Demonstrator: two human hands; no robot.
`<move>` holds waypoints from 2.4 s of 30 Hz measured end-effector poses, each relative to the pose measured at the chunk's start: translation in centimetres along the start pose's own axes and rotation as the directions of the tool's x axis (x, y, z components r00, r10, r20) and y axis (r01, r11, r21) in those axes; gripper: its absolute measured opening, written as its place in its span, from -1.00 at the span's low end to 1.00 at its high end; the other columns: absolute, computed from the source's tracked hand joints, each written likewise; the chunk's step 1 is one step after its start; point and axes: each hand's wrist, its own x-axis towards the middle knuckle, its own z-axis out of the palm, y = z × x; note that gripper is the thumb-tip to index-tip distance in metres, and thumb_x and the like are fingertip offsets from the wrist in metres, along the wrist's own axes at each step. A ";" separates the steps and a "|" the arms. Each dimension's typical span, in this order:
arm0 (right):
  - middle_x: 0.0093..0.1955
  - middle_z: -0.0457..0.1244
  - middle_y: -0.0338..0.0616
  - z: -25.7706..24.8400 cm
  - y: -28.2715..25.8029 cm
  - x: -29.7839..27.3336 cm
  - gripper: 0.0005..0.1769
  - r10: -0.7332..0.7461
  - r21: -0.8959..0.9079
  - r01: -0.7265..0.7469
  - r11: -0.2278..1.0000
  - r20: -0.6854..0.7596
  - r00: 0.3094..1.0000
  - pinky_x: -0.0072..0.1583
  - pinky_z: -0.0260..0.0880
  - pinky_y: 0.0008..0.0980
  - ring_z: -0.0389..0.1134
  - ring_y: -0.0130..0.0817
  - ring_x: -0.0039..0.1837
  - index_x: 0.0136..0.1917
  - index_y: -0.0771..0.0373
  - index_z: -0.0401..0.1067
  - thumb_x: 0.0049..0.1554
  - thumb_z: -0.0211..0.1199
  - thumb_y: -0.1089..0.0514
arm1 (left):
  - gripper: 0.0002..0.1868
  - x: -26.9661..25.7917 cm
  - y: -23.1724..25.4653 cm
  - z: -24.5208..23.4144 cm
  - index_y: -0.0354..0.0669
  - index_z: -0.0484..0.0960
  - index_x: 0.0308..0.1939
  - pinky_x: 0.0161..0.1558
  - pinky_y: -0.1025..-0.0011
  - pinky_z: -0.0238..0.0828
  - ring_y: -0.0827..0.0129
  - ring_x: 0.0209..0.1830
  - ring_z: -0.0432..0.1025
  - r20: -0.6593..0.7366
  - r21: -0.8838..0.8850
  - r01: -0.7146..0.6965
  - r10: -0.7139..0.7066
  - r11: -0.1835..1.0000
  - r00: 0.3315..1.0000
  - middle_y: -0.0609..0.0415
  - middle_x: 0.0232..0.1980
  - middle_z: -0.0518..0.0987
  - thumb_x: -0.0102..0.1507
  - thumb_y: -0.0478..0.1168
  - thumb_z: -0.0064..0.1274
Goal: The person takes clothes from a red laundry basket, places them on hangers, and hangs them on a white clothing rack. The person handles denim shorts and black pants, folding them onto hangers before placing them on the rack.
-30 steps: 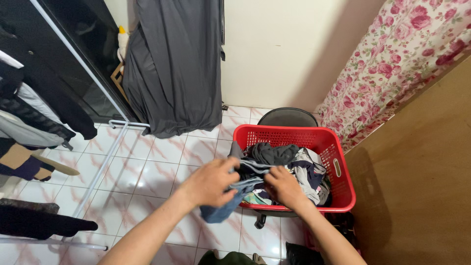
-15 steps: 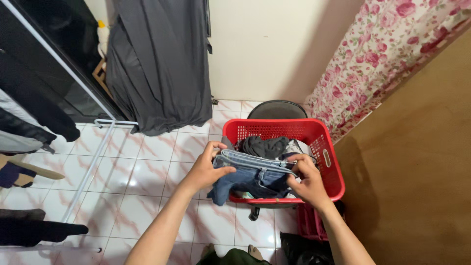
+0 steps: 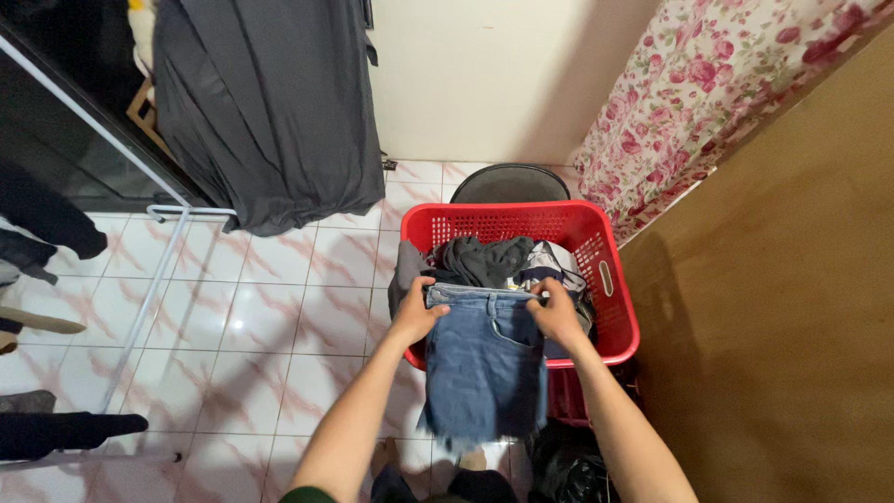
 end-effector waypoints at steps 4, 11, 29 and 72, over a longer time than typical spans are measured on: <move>-0.03 0.24 0.05 3.1 4.5 1.9 -0.77 -0.106 -0.164 0.092 0.982 -0.079 0.991 0.07 0.34 -0.19 0.30 -0.05 0.04 -0.09 0.29 0.37 -0.03 0.34 0.28 | -0.29 2.7 -3.0 4.0 -0.05 0.32 0.30 0.15 0.13 0.41 -0.09 0.17 0.49 -0.120 0.102 0.099 -0.086 0.990 0.989 -0.24 0.10 0.61 0.14 -0.20 0.34; 0.24 0.11 0.20 4.4 6.8 3.1 -0.46 -0.011 -0.011 0.008 1.000 -0.253 0.968 0.09 0.36 -0.16 0.32 0.02 0.13 0.26 0.31 0.25 0.06 0.31 0.14 | -0.22 4.9 -5.4 6.1 -0.29 0.25 0.32 0.22 0.09 0.26 -0.19 0.24 0.35 -0.341 0.161 0.019 0.038 0.987 0.939 -0.34 0.22 0.47 0.13 -0.16 0.31; -0.27 0.33 -0.11 5.1 11.3 -12.8 -0.70 0.275 -0.022 -0.275 0.961 -0.007 0.961 -0.06 0.37 -0.29 0.35 -0.26 -0.16 -0.20 0.30 0.46 0.12 0.32 0.00 | -0.65 -12.9 -13.7 9.4 -0.17 0.57 0.09 -0.08 0.27 0.46 0.24 -0.22 0.50 0.044 -0.082 0.470 -0.468 0.879 0.882 -0.09 -0.11 0.70 0.28 -0.11 0.16; -0.25 0.31 -0.34 4.0 10.8 -13.5 -0.86 0.472 0.530 -0.403 0.746 0.006 0.881 -0.13 0.30 -0.50 0.26 -0.54 -0.22 -0.12 0.26 0.42 0.09 0.36 0.26 | -0.47 -12.6 -13.6 6.9 -0.14 0.61 0.19 0.18 0.36 0.36 0.40 0.12 0.47 0.162 -0.288 0.509 -0.483 0.811 0.861 0.09 0.09 0.66 0.27 0.09 0.15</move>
